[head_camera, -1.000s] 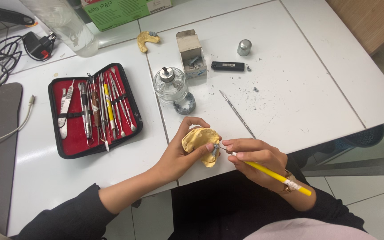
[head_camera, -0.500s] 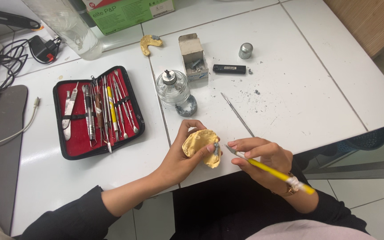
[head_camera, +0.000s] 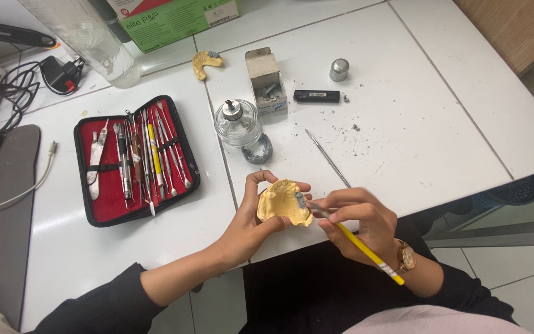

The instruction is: The person holds a yellow dental stone cast in one hand and uses a metal carving tool to scrape and shape material around the teeth on the model, occasionally switching to a yellow pencil-style tool and dipping the tool in a glass dish. They work over a white tiled bench with a red case of dental instruments open beside them.

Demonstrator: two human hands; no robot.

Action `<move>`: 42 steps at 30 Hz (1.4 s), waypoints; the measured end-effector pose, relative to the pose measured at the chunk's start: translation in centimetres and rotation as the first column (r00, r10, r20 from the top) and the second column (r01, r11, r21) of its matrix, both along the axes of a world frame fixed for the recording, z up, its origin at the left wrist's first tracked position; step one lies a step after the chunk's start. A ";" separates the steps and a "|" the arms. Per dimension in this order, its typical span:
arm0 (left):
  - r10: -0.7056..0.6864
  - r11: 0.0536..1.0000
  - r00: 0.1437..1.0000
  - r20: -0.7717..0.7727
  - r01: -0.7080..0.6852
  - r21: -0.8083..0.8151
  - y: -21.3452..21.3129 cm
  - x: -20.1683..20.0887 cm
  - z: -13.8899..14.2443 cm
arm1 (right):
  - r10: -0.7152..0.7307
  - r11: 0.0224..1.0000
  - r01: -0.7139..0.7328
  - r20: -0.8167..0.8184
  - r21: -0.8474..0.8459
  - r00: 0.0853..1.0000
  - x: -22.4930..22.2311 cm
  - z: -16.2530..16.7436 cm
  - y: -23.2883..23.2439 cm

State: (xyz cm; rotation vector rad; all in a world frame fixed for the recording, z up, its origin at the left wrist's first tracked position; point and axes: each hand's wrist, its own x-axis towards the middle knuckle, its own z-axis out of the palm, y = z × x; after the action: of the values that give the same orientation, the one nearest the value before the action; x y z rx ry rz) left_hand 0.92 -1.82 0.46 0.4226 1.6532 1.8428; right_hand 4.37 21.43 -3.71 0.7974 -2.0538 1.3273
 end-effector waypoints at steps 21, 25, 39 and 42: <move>0.049 0.998 0.981 -0.187 -0.043 0.034 0.2 -0.1 -0.8 | 0.175 0.976 -0.161 0.088 -0.150 0.981 -0.2 -0.1 0.3; 0.060 0.998 0.971 -0.233 -0.063 -0.005 0.2 0.0 -0.7 | 0.126 0.992 -0.126 -0.023 0.002 0.992 0.0 -0.5 0.5; 0.057 0.998 0.984 -0.170 -0.058 -0.002 0.3 0.1 -0.2 | 0.021 0.987 0.010 -0.185 0.162 0.982 0.0 -0.2 0.6; 0.046 0.998 0.988 -0.147 -0.051 -0.030 -0.1 -0.1 -0.5 | 0.062 0.994 -0.052 -0.109 0.095 0.992 -0.1 0.1 0.1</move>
State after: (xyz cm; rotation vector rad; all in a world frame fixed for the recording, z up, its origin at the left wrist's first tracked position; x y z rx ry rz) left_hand 0.80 -1.90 0.01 0.5182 1.8045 1.8542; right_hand 4.27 21.56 -3.63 0.9553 -2.0296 1.1970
